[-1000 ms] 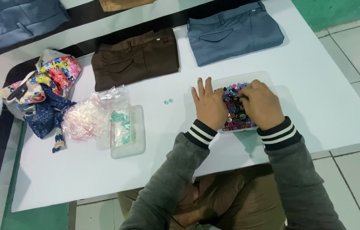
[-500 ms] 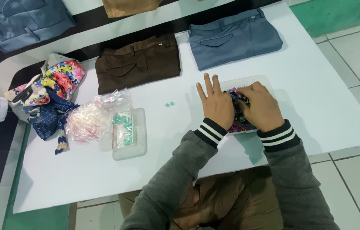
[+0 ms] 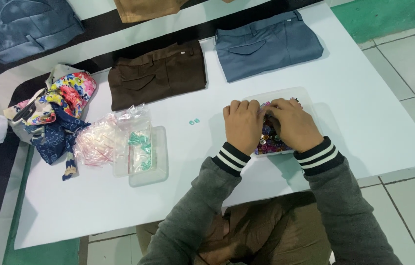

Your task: Sorting small colorful buttons from a large bin into smaller plastic bags and containers on a work table.

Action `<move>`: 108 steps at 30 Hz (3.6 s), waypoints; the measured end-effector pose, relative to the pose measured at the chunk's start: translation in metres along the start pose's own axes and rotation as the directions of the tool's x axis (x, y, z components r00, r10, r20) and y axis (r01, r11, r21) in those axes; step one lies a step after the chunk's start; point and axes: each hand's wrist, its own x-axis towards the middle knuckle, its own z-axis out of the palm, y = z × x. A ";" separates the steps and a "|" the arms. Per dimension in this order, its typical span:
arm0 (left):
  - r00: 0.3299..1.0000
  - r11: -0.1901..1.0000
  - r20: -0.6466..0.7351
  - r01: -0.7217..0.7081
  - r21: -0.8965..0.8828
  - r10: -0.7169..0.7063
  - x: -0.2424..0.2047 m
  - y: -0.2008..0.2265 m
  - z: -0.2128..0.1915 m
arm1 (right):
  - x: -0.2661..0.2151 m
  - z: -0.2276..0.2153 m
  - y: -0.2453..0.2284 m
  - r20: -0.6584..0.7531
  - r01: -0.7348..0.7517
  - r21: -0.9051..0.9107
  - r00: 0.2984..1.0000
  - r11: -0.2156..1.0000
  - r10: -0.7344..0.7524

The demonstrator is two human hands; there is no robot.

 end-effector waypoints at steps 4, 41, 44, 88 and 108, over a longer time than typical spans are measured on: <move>0.998 0.998 0.046 0.036 -0.052 -0.034 -0.003 -0.006 0.006 | 0.002 0.017 0.017 0.016 -0.010 -0.051 1.000 0.999 0.010; 0.994 0.866 0.109 0.038 -0.498 0.019 0.015 0.011 -0.003 | -0.001 -0.011 0.001 -0.172 -0.121 0.502 0.957 0.856 0.236; 0.995 0.827 0.096 0.045 -0.561 0.011 0.016 0.009 0.006 | -0.002 -0.009 0.007 -0.176 -0.098 0.517 0.960 0.850 0.218; 0.984 0.858 0.088 0.181 -0.480 -0.158 -0.006 -0.005 -0.018 | 0.010 0.021 0.008 -0.133 -0.190 0.051 0.972 0.980 0.195; 0.981 0.842 0.134 0.190 -0.504 -0.142 -0.005 -0.007 -0.018 | 0.009 0.029 0.005 -0.060 -0.085 -0.159 0.995 0.984 0.077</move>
